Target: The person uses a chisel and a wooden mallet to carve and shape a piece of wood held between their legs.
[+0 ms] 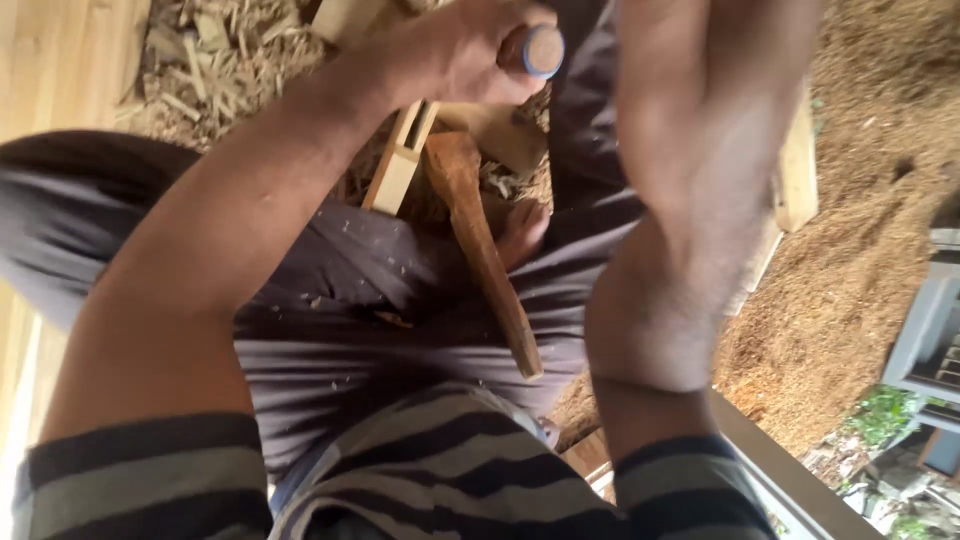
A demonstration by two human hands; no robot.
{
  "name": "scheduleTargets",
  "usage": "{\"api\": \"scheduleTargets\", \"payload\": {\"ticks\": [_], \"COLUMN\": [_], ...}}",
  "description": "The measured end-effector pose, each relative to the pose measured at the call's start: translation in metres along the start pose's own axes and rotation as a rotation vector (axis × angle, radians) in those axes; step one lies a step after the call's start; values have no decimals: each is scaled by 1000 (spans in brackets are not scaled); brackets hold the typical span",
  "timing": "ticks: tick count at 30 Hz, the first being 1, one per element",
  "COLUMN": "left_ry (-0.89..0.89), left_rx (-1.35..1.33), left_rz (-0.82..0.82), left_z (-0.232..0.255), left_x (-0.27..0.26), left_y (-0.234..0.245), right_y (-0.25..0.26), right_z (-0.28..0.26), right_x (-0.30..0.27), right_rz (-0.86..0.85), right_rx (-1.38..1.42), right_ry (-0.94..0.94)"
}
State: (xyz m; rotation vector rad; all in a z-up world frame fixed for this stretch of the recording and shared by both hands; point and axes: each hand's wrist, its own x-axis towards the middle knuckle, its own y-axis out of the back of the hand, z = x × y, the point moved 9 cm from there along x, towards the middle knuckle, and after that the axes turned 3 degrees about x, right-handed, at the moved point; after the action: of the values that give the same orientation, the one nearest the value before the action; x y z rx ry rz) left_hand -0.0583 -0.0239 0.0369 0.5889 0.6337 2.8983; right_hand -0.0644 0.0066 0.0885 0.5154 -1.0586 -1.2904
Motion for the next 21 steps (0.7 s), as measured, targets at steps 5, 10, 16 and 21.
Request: {"api": "scheduleTargets", "payload": {"ticks": [5, 10, 16, 21], "left_ry": [129, 202, 309, 191], "left_rx": [-62, -85, -80, -40], "left_rz": [-129, -163, -132, -55], "left_z": [-48, -63, -67, -41], "left_x": [-8, -13, -21, -19], "left_y": [-17, -25, -16, 0], "right_y": [0, 6, -23, 3], "right_z": [8, 17, 7, 35], "right_x": [25, 30, 18, -9], "right_rz": [47, -28, 152, 147], "right_rx": [354, 682, 511, 828], "right_ry": [-291, -368, -526, -759]}}
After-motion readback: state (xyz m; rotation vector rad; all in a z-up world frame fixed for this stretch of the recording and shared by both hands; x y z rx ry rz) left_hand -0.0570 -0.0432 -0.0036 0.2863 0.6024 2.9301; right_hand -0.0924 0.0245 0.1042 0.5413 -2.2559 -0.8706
